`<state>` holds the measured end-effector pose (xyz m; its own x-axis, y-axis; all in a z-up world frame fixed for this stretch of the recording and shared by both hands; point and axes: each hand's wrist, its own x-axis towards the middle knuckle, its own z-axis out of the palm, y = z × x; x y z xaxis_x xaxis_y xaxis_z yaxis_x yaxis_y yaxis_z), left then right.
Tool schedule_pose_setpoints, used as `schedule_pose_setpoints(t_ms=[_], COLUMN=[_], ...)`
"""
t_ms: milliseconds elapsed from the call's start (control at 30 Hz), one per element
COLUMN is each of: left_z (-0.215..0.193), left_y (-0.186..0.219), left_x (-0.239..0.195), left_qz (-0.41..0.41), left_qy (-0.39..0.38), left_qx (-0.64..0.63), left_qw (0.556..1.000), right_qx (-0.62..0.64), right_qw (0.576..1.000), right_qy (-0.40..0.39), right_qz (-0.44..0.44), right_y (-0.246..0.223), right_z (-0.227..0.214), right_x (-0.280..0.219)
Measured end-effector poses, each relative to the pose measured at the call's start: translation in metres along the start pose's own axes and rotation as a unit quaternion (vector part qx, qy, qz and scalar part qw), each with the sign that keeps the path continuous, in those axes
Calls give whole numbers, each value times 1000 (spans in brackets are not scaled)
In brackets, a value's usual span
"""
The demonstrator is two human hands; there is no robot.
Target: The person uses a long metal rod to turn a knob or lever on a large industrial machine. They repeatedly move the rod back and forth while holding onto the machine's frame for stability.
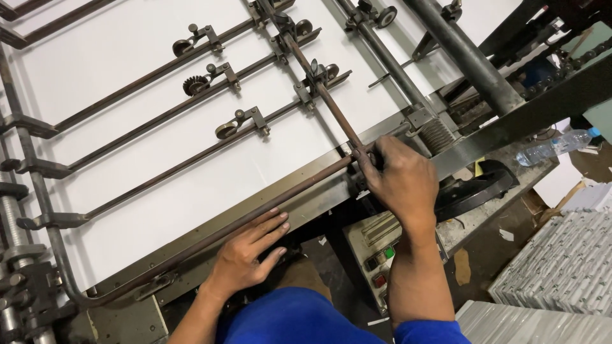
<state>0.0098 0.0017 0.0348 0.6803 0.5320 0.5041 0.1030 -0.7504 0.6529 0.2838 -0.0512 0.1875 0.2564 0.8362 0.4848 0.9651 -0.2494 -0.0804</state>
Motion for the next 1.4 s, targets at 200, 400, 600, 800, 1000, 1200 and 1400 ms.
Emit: schedule_pose_setpoints(t_ms=[200, 400, 600, 800, 1000, 1200, 1400], left_z=[1, 0, 0, 0, -1, 2, 4], left_y=[-1, 1, 0, 0, -3, -8, -10], left_x=[0, 0, 0, 1, -3, -11, -17], left_qz=[2, -1, -1, 11, 26, 5, 5], left_qy=[-3, 1, 1, 6, 5, -11, 3], left_qx=[2, -5, -5, -1, 8, -24, -32], left_qw=[1000, 1000, 1000, 1000, 1000, 1000, 999], right_qx=[-3, -15, -9, -3, -13, -19, -73], right_qw=[1000, 1000, 1000, 1000, 999, 999, 995], right_qy=[-15, -14, -5, -7, 25, 14, 26], right_qz=[7, 6, 0, 1, -37, -36, -65], right_y=[2, 1, 0, 5, 8, 20, 25], right_z=[4, 2, 0, 4, 6, 14, 14], right_x=[1, 0, 0, -1, -4, -9, -11])
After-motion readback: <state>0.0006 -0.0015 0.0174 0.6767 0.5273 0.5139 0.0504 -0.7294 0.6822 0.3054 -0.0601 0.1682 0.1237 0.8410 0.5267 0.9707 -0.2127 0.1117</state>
